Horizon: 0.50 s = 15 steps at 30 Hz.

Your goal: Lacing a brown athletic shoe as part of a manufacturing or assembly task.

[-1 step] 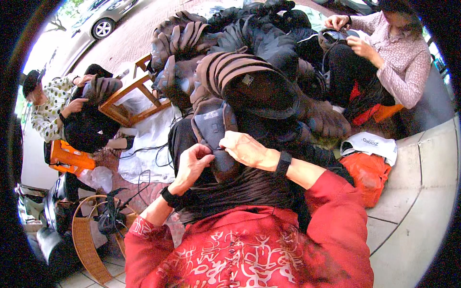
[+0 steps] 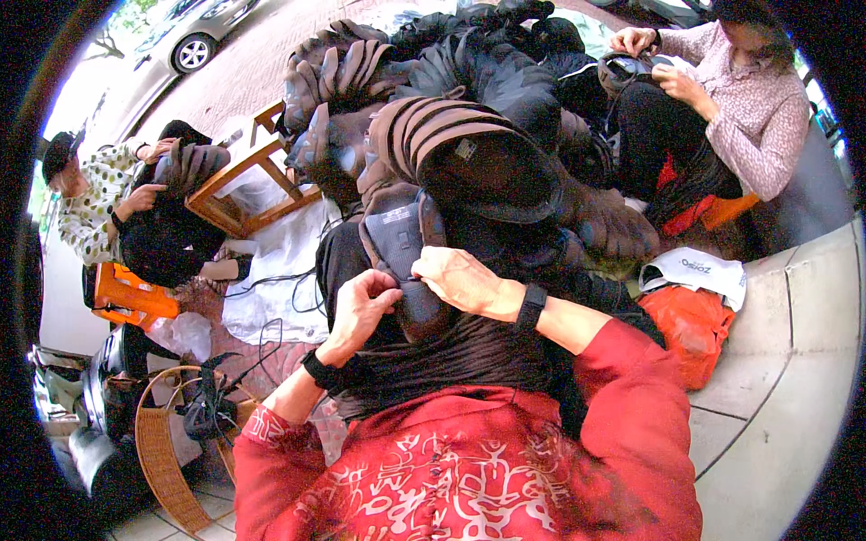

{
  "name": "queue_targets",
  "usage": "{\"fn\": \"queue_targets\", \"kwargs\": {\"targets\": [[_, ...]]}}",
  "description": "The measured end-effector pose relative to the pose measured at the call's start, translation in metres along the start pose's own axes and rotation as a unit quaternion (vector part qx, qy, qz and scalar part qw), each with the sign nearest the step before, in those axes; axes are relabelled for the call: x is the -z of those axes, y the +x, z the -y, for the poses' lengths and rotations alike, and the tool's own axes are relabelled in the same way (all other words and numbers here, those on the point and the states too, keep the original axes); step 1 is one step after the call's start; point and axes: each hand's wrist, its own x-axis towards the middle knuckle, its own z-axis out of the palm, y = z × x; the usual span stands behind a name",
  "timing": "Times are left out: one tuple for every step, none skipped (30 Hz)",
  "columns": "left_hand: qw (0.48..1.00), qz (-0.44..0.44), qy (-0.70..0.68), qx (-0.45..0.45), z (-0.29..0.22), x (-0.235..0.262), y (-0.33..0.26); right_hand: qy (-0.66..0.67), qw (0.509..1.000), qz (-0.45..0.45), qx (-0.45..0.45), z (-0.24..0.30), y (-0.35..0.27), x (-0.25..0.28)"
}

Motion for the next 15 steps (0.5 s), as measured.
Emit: {"fn": "queue_targets", "kwargs": {"targets": [[0.999, 0.0, -0.038, 0.013, -0.001, -0.001, -0.001, 0.0, 1.0, 0.0, 0.0, 0.001, 0.0, -0.003], [0.999, 0.0, -0.037, 0.012, -0.001, -0.002, -0.001, -0.039, 0.999, -0.011, 0.013, 0.003, 0.0, -0.009], [0.998, 0.0, -0.052, 0.023, 0.001, -0.003, 0.0, -0.078, 0.996, -0.022, 0.026, 0.006, 0.002, -0.012], [0.997, 0.0, -0.066, 0.034, 0.002, -0.003, 0.001, -0.069, 0.998, -0.006, 0.01, 0.007, 0.005, -0.011], [0.997, -0.001, -0.066, 0.033, 0.003, -0.003, 0.001, -0.07, 0.997, -0.006, 0.011, 0.006, 0.008, -0.009], [0.996, -0.003, -0.077, 0.04, 0.003, -0.003, 0.001, 0.001, 1.0, 0.004, -0.026, 0.003, 0.011, -0.007], [0.995, -0.005, -0.089, 0.048, 0.003, -0.003, 0.001, 0.071, 0.995, 0.015, -0.062, 0.002, 0.012, -0.006], [0.995, -0.004, -0.089, 0.046, 0.003, -0.004, 0.0, 0.044, 0.998, 0.007, -0.04, -0.002, 0.012, -0.009], [0.996, 0.0, -0.084, 0.029, 0.004, -0.003, -0.001, 0.043, 0.998, 0.006, -0.04, -0.002, 0.011, -0.009], [0.997, 0.004, -0.08, 0.012, 0.004, -0.003, -0.002, 0.012, 1.0, 0.01, -0.026, -0.001, 0.01, -0.009], [0.997, 0.005, -0.079, 0.01, 0.003, -0.003, 0.001, -0.019, 1.0, 0.013, -0.011, -0.001, 0.01, -0.009], [0.997, 0.005, -0.074, 0.025, 0.002, -0.003, 0.003, -0.001, 0.999, -0.016, -0.03, 0.004, 0.014, -0.01], [0.997, 0.004, -0.068, 0.039, 0.001, -0.003, 0.003, -0.001, 0.999, -0.016, -0.028, 0.003, 0.015, -0.011], [0.997, 0.003, -0.068, 0.03, 0.006, -0.005, 0.003, 0.03, 0.999, 0.0, -0.028, 0.0, 0.015, -0.013], [0.997, 0.004, -0.067, 0.027, 0.003, -0.005, 0.004, 0.059, 0.998, 0.014, -0.028, -0.003, 0.017, -0.012]]}}
